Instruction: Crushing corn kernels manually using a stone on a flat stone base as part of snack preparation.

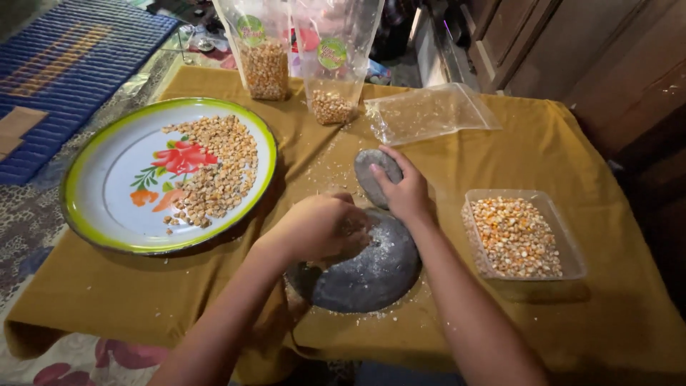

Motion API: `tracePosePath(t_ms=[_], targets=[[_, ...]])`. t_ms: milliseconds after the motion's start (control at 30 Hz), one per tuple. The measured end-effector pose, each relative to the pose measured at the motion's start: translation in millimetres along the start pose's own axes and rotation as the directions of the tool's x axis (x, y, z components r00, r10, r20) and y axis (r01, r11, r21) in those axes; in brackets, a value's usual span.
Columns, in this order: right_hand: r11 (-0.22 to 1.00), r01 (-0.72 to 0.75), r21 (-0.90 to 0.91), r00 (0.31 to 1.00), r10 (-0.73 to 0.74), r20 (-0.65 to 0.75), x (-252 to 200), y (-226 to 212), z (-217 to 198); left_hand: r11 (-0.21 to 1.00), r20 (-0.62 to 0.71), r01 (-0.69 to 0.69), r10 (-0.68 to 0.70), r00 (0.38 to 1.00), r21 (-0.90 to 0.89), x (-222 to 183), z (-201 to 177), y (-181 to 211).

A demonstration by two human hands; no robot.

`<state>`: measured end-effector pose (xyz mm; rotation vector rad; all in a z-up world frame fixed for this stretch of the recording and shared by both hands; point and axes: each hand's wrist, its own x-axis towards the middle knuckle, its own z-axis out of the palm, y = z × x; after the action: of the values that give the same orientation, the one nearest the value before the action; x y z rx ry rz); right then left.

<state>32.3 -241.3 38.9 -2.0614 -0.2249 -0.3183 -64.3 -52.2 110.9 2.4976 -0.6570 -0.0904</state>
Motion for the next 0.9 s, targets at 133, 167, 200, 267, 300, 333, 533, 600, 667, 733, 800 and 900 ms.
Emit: tracePosePath(t_ms=[133, 167, 200, 267, 300, 333, 533, 600, 667, 733, 800, 900], targets=[[1.0, -0.026, -0.01, 1.0, 0.026, 0.004, 2.0, -1.6, -0.4, 1.0, 0.013, 0.007, -0.007, 1.0, 0.03, 6.3, 11.8, -9.5], [1.0, -0.024, -0.014, 1.0, 0.024, 0.005, 2.1, -2.0, -0.4, 0.999, 0.02, 0.009, -0.01, 1.0, 0.048, 5.9, 9.9, -7.3], [1.0, -0.02, -0.018, 1.0, 0.02, 0.007, 2.4, -2.9, 0.0, 0.998, 0.026, 0.012, -0.014, 1.0, 0.065, 4.9, 7.9, -5.1], [1.0, -0.025, -0.017, 1.0, 0.025, 0.007, 3.6, 0.8, 3.2, 0.999, 0.032, 0.01, -0.011, 0.999, 0.043, 6.4, 7.7, -4.3], [0.999, -0.029, -0.017, 1.0, 0.029, 0.005, 4.6, 2.2, 4.9, 1.0, 0.036, 0.007, -0.008, 0.999, 0.022, 7.1, 7.3, -4.0], [0.999, -0.028, -0.017, 1.0, 0.028, 0.006, 4.9, 2.3, 3.9, 1.0, 0.035, 0.008, -0.008, 0.999, 0.022, 7.2, 6.7, -2.6], [1.0, -0.022, 0.011, 1.0, 0.021, 0.018, 6.1, 3.4, 4.9, 1.0, 0.091, -0.007, 0.006, 0.996, 0.01, 10.0, 8.0, -4.2], [1.0, -0.024, 0.01, 1.0, 0.024, 0.018, 4.6, 0.9, 3.9, 1.0, 0.111, -0.012, 0.014, 0.994, -0.016, 14.3, 15.2, -13.3], [1.0, -0.024, 0.006, 0.999, 0.024, 0.021, 2.4, -3.3, 0.4, 1.0, 0.116, -0.005, 0.007, 0.993, -0.013, 16.3, 14.5, -14.3], [1.0, -0.024, 0.001, 0.999, 0.024, 0.023, 2.5, -3.5, -0.6, 1.0, 0.122, 0.001, 0.0, 0.993, -0.01, 12.4, 7.7, -10.3], [1.0, -0.025, 0.005, 0.999, 0.025, 0.034, 4.6, 0.5, 1.3, 0.982, 0.202, 0.118, -0.087, 0.975, -0.144, 2.4, -5.1, -1.2], [0.999, -0.026, 0.031, 0.999, 0.025, 0.025, 4.6, 1.9, 2.9, 0.979, 0.163, 0.166, -0.146, 0.976, -0.116, -12.0, -33.9, -6.4]])
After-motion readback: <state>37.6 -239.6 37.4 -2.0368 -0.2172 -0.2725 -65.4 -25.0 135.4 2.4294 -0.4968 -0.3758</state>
